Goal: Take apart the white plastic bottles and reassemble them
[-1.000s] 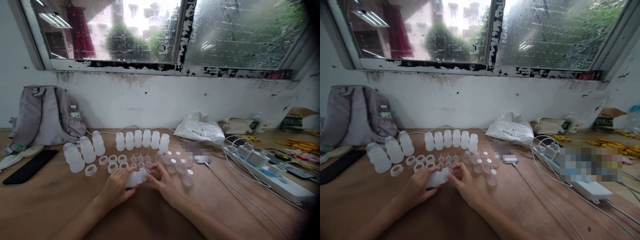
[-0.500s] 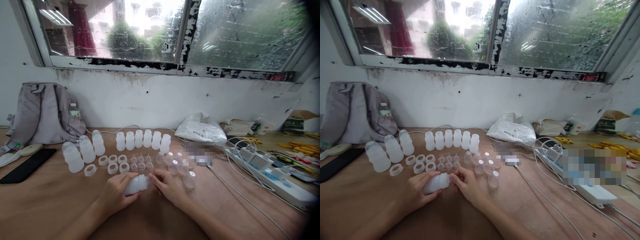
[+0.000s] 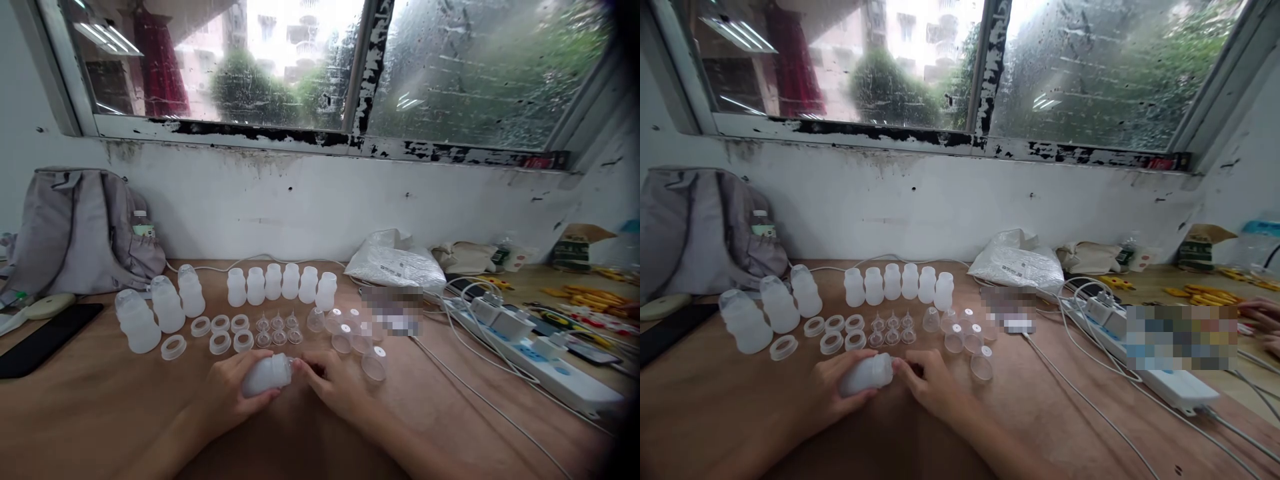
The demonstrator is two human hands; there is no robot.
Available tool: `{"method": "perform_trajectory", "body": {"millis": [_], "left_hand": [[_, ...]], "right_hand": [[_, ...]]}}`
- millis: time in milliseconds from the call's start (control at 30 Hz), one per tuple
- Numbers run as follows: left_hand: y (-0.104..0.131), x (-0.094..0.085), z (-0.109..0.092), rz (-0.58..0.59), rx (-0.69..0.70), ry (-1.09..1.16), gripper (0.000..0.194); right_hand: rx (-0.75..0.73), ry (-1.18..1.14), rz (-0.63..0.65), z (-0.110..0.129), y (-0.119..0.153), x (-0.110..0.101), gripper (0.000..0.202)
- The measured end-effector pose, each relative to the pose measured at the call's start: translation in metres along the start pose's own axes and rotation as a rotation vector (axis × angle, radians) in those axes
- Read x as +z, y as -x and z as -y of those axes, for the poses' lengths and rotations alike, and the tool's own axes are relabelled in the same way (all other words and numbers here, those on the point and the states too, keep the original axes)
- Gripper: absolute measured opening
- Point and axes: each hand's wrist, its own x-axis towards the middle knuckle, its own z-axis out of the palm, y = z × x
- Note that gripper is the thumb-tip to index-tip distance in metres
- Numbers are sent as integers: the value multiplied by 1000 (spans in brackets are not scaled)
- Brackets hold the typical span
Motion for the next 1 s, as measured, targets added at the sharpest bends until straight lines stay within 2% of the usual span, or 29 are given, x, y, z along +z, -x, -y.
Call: {"method": "perform_trajectory", "body": {"millis": [67, 167, 267, 433, 567, 733, 867, 1000], "left_hand": [[-3, -6, -3, 66, -57, 95, 39], [-7, -13, -8, 167, -99, 184, 45], [-6, -11, -10, 209, -92, 190, 46], [1, 0, -5, 120, 1, 60, 46], [1, -1, -2, 140, 14, 57, 49], [3, 4, 1, 109, 71, 1, 51], [4, 13, 0, 33, 42, -52, 48], [0, 12, 1, -8, -21, -31, 45]], "right_hand": [[-11, -73, 14, 4, 2, 0, 22], [-48, -126, 95, 8, 4, -1, 46], [-41, -65, 81, 7, 6, 0, 37], [-68, 86, 64, 8, 8, -2, 30], [-120, 162, 40, 15, 9, -4, 28], [-41, 143, 26, 16, 9, 1, 24], [17, 64, 14, 13, 5, 4, 27], [-101, 47, -16, 10, -11, -17, 23]]}}
